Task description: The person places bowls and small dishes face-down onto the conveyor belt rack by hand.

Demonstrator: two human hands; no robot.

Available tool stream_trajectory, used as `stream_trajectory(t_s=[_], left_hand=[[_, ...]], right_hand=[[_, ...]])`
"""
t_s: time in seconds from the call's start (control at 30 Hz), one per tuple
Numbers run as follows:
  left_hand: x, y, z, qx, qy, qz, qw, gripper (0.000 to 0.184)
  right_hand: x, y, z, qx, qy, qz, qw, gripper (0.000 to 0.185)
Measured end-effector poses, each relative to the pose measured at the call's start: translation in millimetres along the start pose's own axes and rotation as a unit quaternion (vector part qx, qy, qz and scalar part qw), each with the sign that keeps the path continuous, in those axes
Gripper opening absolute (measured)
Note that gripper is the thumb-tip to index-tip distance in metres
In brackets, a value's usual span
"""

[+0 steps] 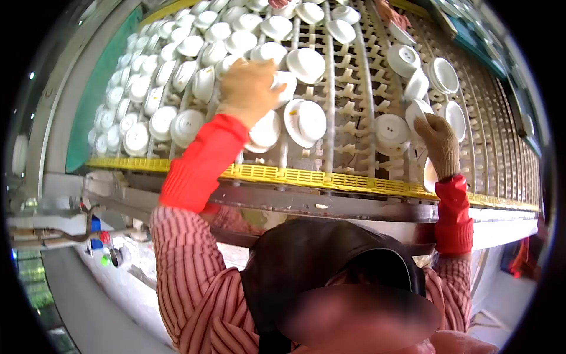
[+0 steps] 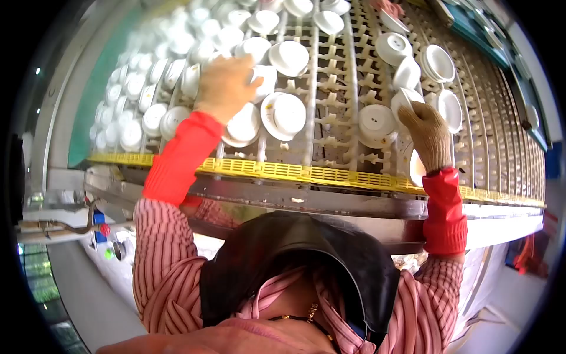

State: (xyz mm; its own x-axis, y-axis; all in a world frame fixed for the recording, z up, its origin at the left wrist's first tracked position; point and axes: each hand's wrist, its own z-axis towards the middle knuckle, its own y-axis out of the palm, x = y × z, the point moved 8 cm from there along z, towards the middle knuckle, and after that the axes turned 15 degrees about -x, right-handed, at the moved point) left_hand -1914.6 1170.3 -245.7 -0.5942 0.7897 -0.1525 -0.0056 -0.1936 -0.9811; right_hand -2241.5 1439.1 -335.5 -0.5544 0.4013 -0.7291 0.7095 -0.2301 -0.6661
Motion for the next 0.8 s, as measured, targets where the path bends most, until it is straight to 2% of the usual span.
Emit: stream_trajectory(t_s=[0.03, 0.07, 0.1, 0.13, 0.17, 0.2, 0.23, 0.27, 0.3, 0.37, 0.4, 0.5, 0.53, 0.6, 0.63, 0.67, 0.7, 0.73, 0.77, 0.8], left_hand=[[-21, -9, -6, 0.008, -0.026, 0.012, 1.000, 0.045], [-50, -9, -10, -0.014, -0.089, -0.012, 0.996, 0.046], [-80, -7, -15, -0.038, -0.153, -0.037, 0.987, 0.047], [-110, 2, -18, -0.067, -0.204, -0.048, 0.976, 0.050], [-135, 14, -22, -0.097, -0.256, -0.058, 0.960, 0.055], [-146, 28, -25, -0.116, -0.274, -0.066, 0.952, 0.055], [-155, 43, -25, -0.132, -0.293, -0.073, 0.944, 0.055], [-161, 56, -24, -0.145, -0.310, -0.079, 0.936, 0.055], [-165, 62, -20, -0.144, -0.319, -0.064, 0.934, 0.054], [-164, 68, -11, -0.145, -0.337, -0.036, 0.930, 0.052], [-163, 66, -9, -0.137, -0.342, -0.008, 0.930, 0.045], [-169, 62, -12, -0.146, -0.290, 0.049, 0.945, 0.049], [-168, 63, -12, -0.104, -0.242, 0.083, 0.961, 0.057], [-175, 70, -12, -0.088, -0.201, 0.100, 0.970, 0.061], [-171, 67, -13, -0.075, -0.187, 0.096, 0.975, 0.060], [-170, 66, -12, -0.088, -0.198, 0.085, 0.973, 0.059], [-166, 63, -12, -0.100, -0.207, 0.094, 0.969, 0.057], [-162, 60, -11, -0.103, -0.208, 0.103, 0.967, 0.056], [-162, 57, -10, -0.105, -0.208, 0.113, 0.966, 0.055], [-170, 63, -7, -0.098, -0.197, 0.133, 0.966, 0.052]], right_hand=[[10, 0, 2, -0.011, 0.002, 0.045, 0.999, 0.056], [-2, -1, 6, -0.044, 0.024, 0.046, 0.998, 0.055], [-10, -7, 7, -0.034, 0.045, 0.092, 0.994, 0.052], [-38, -14, 4, 0.070, -0.272, -0.178, 0.943, 0.040], [-49, -17, 12, 0.021, -0.102, 0.136, 0.985, 0.026], [-69, -26, 23, 0.067, -0.258, -0.148, 0.952, 0.021], [-77, -26, 37, 0.133, -0.343, -0.280, 0.887, 0.027], [-86, -24, 52, 0.108, -0.310, -0.148, 0.933, 0.030], [-108, -22, 54, 0.173, -0.339, -0.164, 0.910, 0.032], [-129, -12, 71, 0.189, -0.319, -0.200, 0.907, 0.033], [-117, -8, 93, 0.104, -0.225, -0.124, 0.961, 0.034], [-84, -12, 98, 0.090, -0.284, -0.091, 0.950, 0.034], [-68, -16, 88, 0.079, -0.305, -0.023, 0.949, 0.036], [-29, -15, 63, 0.040, -0.159, 0.174, 0.971, 0.051], [-37, -16, 41, 0.045, -0.196, -0.058, 0.978, 0.061], [-47, -16, 15, 0.090, -0.232, -0.276, 0.928, 0.071], [-24, -13, -1, 0.030, -0.145, -0.113, 0.982, 0.074], [-23, -12, -16, 0.011, -0.129, -0.169, 0.977, 0.079], [-21, -13, -27, -0.011, -0.058, -0.209, 0.976, 0.082], [-8, -13, -35, -0.033, -0.060, -0.206, 0.976, 0.082]])
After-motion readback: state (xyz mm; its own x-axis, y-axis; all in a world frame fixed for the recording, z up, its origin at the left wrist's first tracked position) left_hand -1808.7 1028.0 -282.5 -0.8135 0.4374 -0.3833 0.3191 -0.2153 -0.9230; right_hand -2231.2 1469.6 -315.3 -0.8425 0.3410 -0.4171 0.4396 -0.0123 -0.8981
